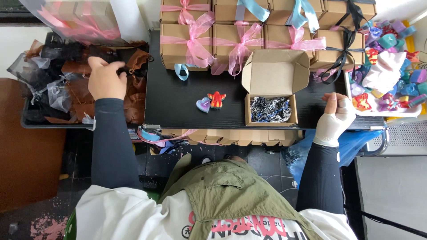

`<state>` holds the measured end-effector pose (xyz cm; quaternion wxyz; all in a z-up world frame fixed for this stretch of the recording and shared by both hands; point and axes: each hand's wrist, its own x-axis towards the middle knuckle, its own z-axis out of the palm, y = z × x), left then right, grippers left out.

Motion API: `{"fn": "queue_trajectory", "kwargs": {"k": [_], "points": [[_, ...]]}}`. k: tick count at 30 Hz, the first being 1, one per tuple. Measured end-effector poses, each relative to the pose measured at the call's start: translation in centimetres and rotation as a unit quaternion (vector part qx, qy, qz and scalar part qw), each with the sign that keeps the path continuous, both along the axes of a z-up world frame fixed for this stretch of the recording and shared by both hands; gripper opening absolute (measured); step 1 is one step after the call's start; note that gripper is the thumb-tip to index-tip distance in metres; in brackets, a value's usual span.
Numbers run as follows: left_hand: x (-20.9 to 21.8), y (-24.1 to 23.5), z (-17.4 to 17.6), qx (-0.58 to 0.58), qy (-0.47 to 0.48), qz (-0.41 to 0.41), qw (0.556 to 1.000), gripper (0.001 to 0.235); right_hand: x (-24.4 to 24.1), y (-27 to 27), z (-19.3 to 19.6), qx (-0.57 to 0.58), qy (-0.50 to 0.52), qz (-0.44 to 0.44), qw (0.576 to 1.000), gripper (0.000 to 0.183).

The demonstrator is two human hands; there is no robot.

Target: Packing small items into a gift box and tying a ribbon.

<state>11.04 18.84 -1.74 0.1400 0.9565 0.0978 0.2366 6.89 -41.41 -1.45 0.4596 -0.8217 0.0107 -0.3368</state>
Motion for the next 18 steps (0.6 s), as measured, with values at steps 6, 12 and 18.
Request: {"fn": "queue_trajectory", "kwargs": {"k": [6, 12, 18], "points": [[-0.5, -0.9, 1.2, 0.013, -0.069, 0.0, 0.998, 0.008, 0.0, 0.0, 0.2, -0.01, 0.0, -0.003, 1.0, 0.018], [-1.3, -1.4, -2.1, 0.014, 0.071, -0.16, 0.985, 0.008, 0.0, -0.1, 0.0, 0.005, 0.001, 0.005, 1.0, 0.018], [-3.1, 0.2, 1.3, -0.04, -0.057, -0.051, 0.996, 0.012, -0.1, 0.1, -0.1, 0.012, 0.018, -0.009, 1.0, 0.018]]}}
